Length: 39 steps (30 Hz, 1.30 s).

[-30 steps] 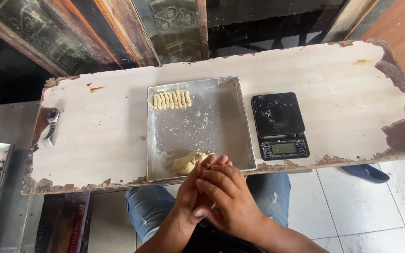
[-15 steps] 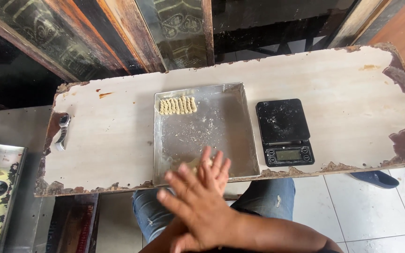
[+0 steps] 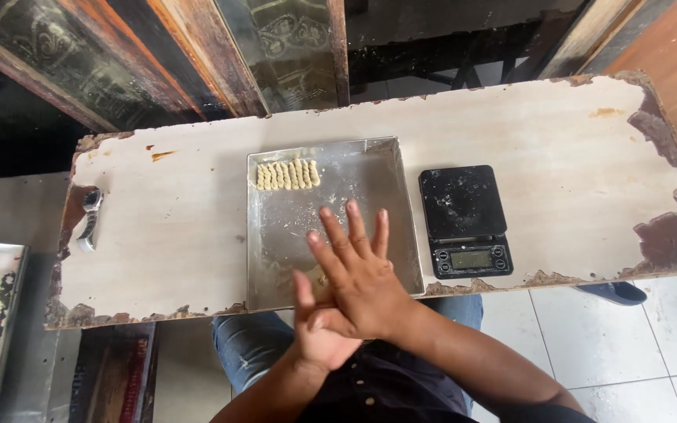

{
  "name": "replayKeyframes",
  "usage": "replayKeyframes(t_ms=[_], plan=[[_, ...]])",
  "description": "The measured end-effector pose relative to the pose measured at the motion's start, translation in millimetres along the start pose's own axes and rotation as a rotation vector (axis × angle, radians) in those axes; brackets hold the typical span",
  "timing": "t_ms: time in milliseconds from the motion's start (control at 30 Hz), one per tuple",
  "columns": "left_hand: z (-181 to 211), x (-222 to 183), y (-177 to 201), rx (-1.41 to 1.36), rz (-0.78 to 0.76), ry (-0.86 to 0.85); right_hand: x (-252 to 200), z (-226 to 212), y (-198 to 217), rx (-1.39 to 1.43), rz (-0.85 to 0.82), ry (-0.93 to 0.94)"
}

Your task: The person rolls a small piece of dough into a long thin strand between their palms and then braids it into a specific shape.

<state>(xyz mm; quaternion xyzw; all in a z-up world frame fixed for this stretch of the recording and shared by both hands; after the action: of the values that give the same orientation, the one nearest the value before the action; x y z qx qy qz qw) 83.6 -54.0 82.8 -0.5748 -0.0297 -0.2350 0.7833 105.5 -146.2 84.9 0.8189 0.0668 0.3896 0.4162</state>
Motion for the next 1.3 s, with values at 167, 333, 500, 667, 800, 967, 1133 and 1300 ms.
replayKeyframes(t_ms=[167, 333, 500, 667, 800, 967, 1133, 1300], plan=[[18.5, 7.7, 32.6, -0.058, 0.025, 0.178, -21.1, -42.4, -7.5, 0.085, -0.082, 0.094], [-0.5, -3.2, 23.3, 0.017, 0.037, 0.071, 18.4, -19.3, -8.3, 0.063, -0.09, 0.018], [28.4, 4.8, 21.0, -0.033, 0.037, 0.218, 7.8, -10.1, -9.7, -0.053, -0.079, -0.026], [-9.6, 5.9, 44.2, 0.14, 0.074, 0.332, 11.2, -45.9, -0.7, -0.013, -0.071, 0.12], [22.9, 15.2, 21.1, 0.075, 0.043, 0.281, 29.5, -0.8, 4.4, 0.046, -0.104, -0.011], [35.4, 23.9, 36.5, -0.049, 0.141, 0.116, 8.2, -28.2, -7.1, 0.014, -0.192, 0.054], [6.6, 15.2, 25.3, -0.046, 0.022, 0.081, 34.2, -10.7, -5.3, 0.034, -0.157, 0.064], [44.1, 24.1, 24.3, -0.066, -0.004, 0.239, 26.5, 3.0, -8.9, -0.143, -0.093, 0.017]])
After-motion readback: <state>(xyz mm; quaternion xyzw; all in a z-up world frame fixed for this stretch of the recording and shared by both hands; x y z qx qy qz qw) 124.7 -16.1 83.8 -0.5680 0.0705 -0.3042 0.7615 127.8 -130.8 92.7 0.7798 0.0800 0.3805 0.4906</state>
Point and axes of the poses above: each hand's wrist, its own x-axis towards the middle knuckle, its own y-axis out of the back of the hand, z = x × y, the point moved 1 cm from there along x, towards the middle knuckle, and after that the axes turned 2 degrees about -y, right-handed, at the moved point
